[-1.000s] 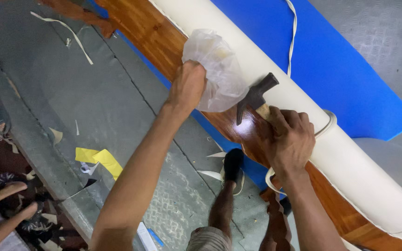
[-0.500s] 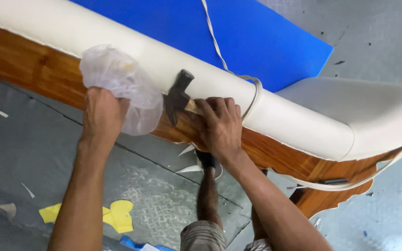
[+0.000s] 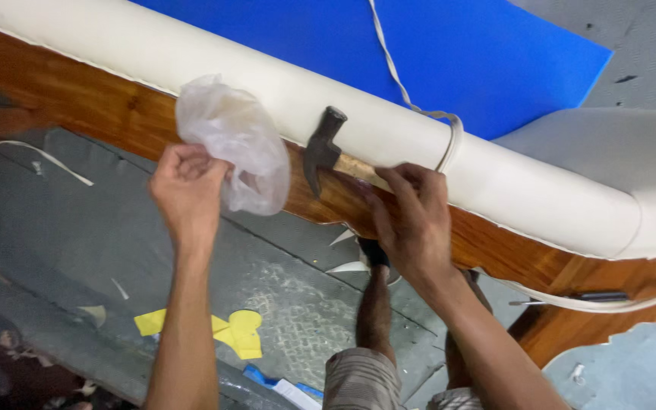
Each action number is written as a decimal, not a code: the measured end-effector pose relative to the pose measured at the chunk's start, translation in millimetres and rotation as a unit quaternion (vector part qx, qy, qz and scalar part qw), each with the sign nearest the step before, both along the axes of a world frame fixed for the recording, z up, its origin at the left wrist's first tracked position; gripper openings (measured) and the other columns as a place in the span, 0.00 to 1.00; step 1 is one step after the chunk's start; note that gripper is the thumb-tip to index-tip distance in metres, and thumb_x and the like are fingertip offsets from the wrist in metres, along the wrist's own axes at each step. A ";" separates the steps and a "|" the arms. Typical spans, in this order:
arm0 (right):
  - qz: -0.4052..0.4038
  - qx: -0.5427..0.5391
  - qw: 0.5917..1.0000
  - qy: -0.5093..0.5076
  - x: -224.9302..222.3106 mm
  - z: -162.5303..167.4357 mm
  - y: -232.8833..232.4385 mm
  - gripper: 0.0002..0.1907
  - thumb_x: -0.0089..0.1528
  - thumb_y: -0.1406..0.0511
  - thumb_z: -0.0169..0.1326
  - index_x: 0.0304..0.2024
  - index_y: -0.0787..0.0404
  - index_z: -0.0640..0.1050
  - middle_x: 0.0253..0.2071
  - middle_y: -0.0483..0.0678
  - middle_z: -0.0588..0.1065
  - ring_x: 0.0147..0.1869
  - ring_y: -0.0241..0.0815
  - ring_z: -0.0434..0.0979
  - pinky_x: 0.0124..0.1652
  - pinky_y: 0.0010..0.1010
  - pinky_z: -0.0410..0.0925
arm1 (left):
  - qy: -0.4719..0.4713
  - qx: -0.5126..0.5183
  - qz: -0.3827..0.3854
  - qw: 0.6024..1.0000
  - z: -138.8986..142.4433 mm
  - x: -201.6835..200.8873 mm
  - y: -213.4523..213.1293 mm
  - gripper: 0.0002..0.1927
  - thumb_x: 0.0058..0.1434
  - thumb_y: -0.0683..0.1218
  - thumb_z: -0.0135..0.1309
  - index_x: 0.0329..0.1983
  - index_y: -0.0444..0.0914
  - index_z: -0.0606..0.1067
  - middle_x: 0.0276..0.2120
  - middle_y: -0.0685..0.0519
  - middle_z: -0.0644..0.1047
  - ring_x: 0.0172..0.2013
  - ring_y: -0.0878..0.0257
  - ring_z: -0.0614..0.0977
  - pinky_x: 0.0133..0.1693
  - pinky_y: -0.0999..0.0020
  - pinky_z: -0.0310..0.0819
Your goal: The person attaches gold decorative tacks along the edge of a white upholstered sofa frame, pressing each tack into the fabric and hammering it in with a claw hammer. They work progressively along the curved wooden frame, positioning the trim and nails by hand between hammer strikes.
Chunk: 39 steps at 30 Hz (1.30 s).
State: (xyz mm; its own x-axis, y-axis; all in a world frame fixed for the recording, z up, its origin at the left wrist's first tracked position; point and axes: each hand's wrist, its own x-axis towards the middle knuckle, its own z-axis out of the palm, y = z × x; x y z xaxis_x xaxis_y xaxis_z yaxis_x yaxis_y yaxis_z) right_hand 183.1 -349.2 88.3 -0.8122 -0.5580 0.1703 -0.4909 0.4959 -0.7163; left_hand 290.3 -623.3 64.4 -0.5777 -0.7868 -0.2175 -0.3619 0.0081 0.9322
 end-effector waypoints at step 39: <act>-0.450 -0.119 0.826 -0.318 -44.4 52.2 502.5 0.08 0.59 0.73 0.63 0.41 0.66 0.84 0.36 0.50 0.84 0.39 0.36 0.85 0.40 0.25 0.79 | 0.037 -0.281 -0.423 0.860 60.4 -216.6 618.7 0.13 0.67 0.44 0.60 0.51 0.33 0.76 0.43 0.48 0.78 0.44 0.57 0.80 0.43 0.64 0.77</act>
State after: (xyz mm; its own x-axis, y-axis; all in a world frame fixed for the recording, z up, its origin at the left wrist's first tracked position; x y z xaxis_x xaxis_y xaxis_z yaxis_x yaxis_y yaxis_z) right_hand 138.7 153.3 140.6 -0.8468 0.3089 -0.4329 0.5136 0.2634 -0.8166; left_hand 73.6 -4.6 124.8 -0.9914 -0.0456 0.1226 0.0563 0.6971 0.7148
